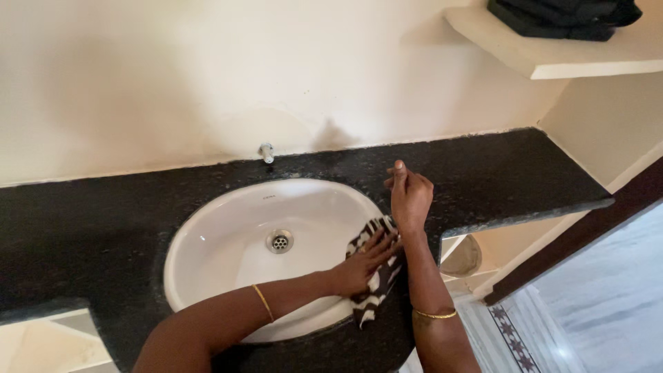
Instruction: The person wipes the interior of a white ceramic sink and the surrounding black granite countertop using a patterned cloth. The person repeatedly wipes the sink basin, faucet, and countertop surfaces.
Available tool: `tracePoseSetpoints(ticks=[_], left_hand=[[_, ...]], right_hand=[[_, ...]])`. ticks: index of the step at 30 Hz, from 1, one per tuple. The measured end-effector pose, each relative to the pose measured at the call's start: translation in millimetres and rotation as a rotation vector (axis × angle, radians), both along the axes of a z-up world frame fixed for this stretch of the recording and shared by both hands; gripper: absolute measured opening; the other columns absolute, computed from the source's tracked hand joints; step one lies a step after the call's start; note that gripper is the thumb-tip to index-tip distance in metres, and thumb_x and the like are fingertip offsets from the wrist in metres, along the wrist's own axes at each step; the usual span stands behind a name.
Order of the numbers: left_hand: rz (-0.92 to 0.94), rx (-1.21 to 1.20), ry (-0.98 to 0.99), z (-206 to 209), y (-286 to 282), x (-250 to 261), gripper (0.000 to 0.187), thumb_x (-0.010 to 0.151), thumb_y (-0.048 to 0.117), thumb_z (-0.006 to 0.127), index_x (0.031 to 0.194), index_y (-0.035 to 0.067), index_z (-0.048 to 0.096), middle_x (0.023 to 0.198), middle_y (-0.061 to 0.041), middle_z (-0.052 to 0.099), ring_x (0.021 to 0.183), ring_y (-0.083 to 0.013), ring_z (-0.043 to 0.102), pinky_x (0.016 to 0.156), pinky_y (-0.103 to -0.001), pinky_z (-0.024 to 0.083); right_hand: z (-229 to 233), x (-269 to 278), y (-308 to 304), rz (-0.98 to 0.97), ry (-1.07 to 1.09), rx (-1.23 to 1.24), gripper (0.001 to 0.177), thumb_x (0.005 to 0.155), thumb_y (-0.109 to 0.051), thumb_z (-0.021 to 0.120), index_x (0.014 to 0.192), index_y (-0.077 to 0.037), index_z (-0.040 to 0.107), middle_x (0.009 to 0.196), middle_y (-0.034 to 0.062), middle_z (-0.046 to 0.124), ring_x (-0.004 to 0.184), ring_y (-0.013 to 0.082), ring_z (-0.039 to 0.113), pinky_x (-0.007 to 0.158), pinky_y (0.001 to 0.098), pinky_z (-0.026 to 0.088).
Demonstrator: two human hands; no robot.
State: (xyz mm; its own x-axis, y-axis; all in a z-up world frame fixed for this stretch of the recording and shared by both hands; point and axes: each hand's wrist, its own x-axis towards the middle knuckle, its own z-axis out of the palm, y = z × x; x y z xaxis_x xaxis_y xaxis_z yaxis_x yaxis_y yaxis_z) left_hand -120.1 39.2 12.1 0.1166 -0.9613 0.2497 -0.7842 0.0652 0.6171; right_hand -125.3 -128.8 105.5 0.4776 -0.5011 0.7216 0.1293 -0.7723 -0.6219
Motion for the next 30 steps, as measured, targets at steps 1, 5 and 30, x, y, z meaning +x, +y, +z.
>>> tracePoseSetpoints(ticks=[1,5,30], left_hand=[[-0.033,0.062,-0.019,8,11,-12,0.066,0.107,0.036,0.024,0.168,0.018,0.006,0.177,-0.013,-0.003,0.160,-0.0420,-0.014,0.126,-0.060,0.005],[-0.093,0.448,-0.067,55,59,-34,0.085,0.102,0.063,0.033,0.165,0.016,0.002,0.175,-0.013,-0.002,0.160,-0.0374,-0.009,0.127,-0.055,0.009],[0.960,0.041,-0.445,66,356,34,0.062,0.097,0.038,0.055,0.152,0.012,0.043,0.159,-0.022,0.037,0.147,-0.0408,0.032,0.114,-0.055,0.027]], right_hand=[[-1,1,-1,-0.016,0.010,-0.025,0.056,0.111,-0.040,0.050,0.087,0.002,0.079,0.066,0.0111,0.071,0.058,0.0200,0.066,0.056,0.0377,0.053],[6,-4,12,-0.015,0.169,0.055,0.056,0.109,-0.042,0.052,0.087,0.001,0.079,0.069,0.0131,0.073,0.059,0.0237,0.068,0.058,0.0420,0.054],[-24,-22,58,0.372,1.683,-1.324,0.057,0.108,-0.048,0.020,0.162,-0.031,0.026,0.172,-0.0007,0.013,0.160,0.0222,0.005,0.129,0.0501,-0.003]])
